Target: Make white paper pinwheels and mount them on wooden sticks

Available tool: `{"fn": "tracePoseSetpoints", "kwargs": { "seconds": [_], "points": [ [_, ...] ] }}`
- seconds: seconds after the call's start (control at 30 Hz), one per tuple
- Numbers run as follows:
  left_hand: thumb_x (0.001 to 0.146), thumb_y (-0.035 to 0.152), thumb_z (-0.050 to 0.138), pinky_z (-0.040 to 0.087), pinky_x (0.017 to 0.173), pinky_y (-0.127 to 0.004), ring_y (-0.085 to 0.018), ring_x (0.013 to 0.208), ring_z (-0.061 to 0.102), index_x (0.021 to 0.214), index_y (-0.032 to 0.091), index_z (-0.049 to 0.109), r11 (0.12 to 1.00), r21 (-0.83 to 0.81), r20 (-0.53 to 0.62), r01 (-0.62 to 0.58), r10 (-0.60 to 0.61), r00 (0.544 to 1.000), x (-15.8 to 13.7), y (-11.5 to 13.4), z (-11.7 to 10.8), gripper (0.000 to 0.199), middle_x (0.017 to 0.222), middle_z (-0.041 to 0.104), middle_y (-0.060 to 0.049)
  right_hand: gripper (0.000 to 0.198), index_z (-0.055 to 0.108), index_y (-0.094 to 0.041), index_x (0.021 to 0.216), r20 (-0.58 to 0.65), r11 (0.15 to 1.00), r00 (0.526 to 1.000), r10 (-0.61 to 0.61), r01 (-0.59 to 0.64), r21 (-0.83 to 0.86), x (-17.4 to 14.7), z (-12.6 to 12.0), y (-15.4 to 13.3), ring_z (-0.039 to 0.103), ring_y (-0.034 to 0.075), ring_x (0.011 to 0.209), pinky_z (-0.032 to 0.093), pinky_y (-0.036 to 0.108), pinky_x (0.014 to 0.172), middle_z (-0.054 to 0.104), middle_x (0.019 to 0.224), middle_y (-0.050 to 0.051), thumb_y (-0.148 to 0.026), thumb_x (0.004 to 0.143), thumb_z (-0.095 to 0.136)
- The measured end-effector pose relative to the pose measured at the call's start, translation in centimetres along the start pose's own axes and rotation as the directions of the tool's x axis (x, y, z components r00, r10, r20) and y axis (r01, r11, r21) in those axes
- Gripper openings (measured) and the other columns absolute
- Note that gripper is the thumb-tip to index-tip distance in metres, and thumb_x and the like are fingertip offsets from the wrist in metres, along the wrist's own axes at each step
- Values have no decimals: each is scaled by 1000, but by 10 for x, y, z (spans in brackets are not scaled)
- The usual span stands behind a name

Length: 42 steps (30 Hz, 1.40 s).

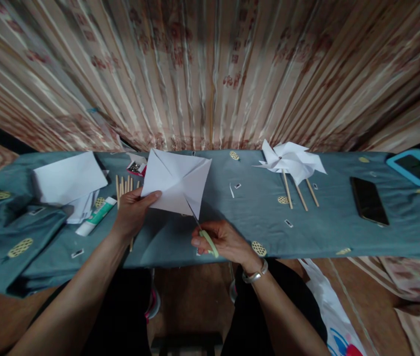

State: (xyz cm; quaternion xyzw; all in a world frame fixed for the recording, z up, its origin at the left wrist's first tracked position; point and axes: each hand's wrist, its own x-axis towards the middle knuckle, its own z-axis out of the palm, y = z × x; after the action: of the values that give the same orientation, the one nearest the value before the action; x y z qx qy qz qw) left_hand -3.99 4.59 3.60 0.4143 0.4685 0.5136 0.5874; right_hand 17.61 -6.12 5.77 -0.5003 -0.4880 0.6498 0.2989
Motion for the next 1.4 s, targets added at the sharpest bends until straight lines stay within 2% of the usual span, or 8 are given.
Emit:
{"fn": "tracePoseSetpoints", "kwargs": {
  "seconds": [0.23,0.53,0.73,0.9,1.2,1.4],
  "points": [
    [52,40,92,52,67,-29,-17,66,65,82,19,79,999,-33,-24,7,-8,1000,2,-1,1,39,76,76,-2,59,66,-14,89,6,1000,1000,-28,28,-7,-2,0,-3,55,12,56,46,24,53,62,64,0,-71,72,67],
    [55,39,90,51,69,-31,-18,67,65,84,17,79,1000,-6,1,22,-22,1000,-1,-1,3,38,76,76,-2,62,64,-12,92,23,999,999,-29,28,35,0,1,-1,56,12,59,47,25,56,63,66,2,-71,72,68],
    [56,35,90,50,69,-29,-16,66,65,83,17,79,1000,7,28,5,-5,1000,-4,-2,7,35,76,76,-2,64,65,-13,94,-10,998,1000,-21,22,58,3,3,0,58,12,59,47,25,58,65,67,1,-71,69,70],
    [58,35,89,50,67,-28,-15,65,64,82,17,78,1000,-24,49,3,-2,999,-3,-3,5,31,75,75,-1,62,66,-11,94,-16,997,998,-64,64,42,2,2,-3,58,11,59,50,25,59,66,67,2,-70,73,67],
    [56,36,90,46,59,-26,-14,59,61,78,15,78,999,46,70,20,-24,997,-7,3,6,33,69,73,-1,65,67,-10,95,-20,999,1000,-23,24,46,4,1,3,58,12,58,50,26,58,66,68,3,-70,70,70],
    [56,37,90,47,62,-27,-15,62,62,82,17,79,997,77,86,21,-28,996,-7,4,3,35,73,74,-1,62,69,-10,96,-20,999,1000,-23,23,35,6,-1,7,59,11,56,49,24,54,66,65,2,-67,71,72]
  ]
}}
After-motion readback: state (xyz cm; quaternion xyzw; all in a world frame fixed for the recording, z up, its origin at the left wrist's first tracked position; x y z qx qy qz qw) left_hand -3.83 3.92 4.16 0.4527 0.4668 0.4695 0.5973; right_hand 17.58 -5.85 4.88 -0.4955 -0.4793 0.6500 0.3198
